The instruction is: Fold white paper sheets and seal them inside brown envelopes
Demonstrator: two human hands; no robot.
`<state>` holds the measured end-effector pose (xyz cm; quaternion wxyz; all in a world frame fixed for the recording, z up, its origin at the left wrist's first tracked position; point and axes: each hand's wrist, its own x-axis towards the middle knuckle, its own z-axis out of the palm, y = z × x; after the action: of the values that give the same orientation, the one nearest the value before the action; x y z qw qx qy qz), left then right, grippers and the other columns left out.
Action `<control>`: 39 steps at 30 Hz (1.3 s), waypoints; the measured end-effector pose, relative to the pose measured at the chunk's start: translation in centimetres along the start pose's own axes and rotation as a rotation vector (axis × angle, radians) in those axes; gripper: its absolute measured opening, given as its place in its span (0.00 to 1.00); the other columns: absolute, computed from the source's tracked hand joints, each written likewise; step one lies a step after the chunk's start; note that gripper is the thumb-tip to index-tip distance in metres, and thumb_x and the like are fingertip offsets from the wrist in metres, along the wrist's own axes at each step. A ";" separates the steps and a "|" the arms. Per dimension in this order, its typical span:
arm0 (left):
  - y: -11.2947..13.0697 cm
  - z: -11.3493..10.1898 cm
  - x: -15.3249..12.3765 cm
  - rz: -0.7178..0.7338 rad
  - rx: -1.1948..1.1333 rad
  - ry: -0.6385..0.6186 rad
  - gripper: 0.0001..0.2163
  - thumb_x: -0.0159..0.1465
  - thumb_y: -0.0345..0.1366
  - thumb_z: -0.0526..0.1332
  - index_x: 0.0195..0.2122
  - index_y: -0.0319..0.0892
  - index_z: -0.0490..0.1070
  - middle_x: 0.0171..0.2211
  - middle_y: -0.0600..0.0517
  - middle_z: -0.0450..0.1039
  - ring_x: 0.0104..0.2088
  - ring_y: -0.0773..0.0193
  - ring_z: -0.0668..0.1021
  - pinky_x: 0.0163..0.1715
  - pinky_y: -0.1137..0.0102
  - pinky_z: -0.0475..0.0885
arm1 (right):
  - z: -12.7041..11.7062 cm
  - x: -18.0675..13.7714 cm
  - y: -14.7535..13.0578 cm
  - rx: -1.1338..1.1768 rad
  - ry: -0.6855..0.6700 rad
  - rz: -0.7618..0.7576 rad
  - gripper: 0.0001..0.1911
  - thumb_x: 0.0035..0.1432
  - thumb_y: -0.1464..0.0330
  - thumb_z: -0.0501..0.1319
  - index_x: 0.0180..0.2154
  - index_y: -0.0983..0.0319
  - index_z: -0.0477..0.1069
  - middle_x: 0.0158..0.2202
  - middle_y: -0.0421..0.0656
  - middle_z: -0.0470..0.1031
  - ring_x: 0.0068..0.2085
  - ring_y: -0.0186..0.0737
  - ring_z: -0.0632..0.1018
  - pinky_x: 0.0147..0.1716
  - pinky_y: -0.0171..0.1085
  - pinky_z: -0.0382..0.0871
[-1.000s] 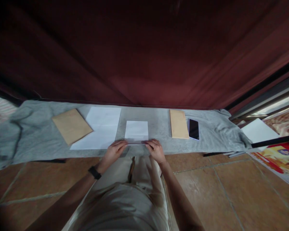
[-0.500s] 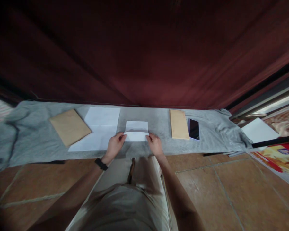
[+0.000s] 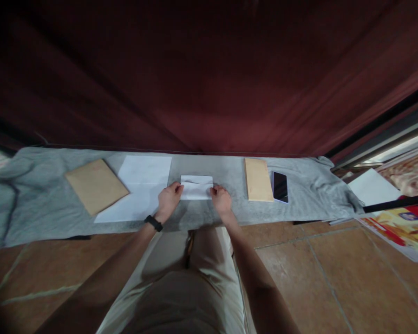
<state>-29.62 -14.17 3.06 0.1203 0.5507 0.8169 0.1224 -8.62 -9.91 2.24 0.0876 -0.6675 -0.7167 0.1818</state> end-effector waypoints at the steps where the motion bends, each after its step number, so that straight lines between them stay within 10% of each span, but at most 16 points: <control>1: 0.1 0.0 0.2 0.001 0.008 0.001 0.17 0.74 0.45 0.51 0.50 0.46 0.77 0.42 0.46 0.83 0.42 0.54 0.83 0.37 0.68 0.71 | -0.1 0.2 -0.2 -0.007 -0.006 0.012 0.17 0.73 0.59 0.53 0.47 0.58 0.78 0.46 0.48 0.82 0.46 0.44 0.82 0.41 0.35 0.71; 30: 1.1 1.0 3.2 -0.034 0.112 0.008 0.18 0.75 0.43 0.47 0.53 0.43 0.73 0.40 0.40 0.82 0.45 0.51 0.84 0.42 0.64 0.74 | 0.9 3.9 -1.5 -0.156 0.110 -0.021 0.18 0.74 0.61 0.51 0.48 0.62 0.76 0.47 0.53 0.81 0.47 0.46 0.81 0.46 0.40 0.72; 39: 1.2 1.2 2.9 -0.008 0.129 0.034 0.19 0.76 0.43 0.45 0.54 0.41 0.72 0.37 0.40 0.82 0.42 0.50 0.85 0.40 0.63 0.74 | 3.2 1.3 -1.9 0.054 0.316 -0.385 0.19 0.73 0.68 0.51 0.59 0.66 0.71 0.62 0.55 0.71 0.64 0.50 0.68 0.63 0.48 0.63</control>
<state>-29.21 -10.97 2.19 0.0710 0.5520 0.8271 0.0786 -11.71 -9.22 -0.16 0.2496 -0.5362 -0.8029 0.0741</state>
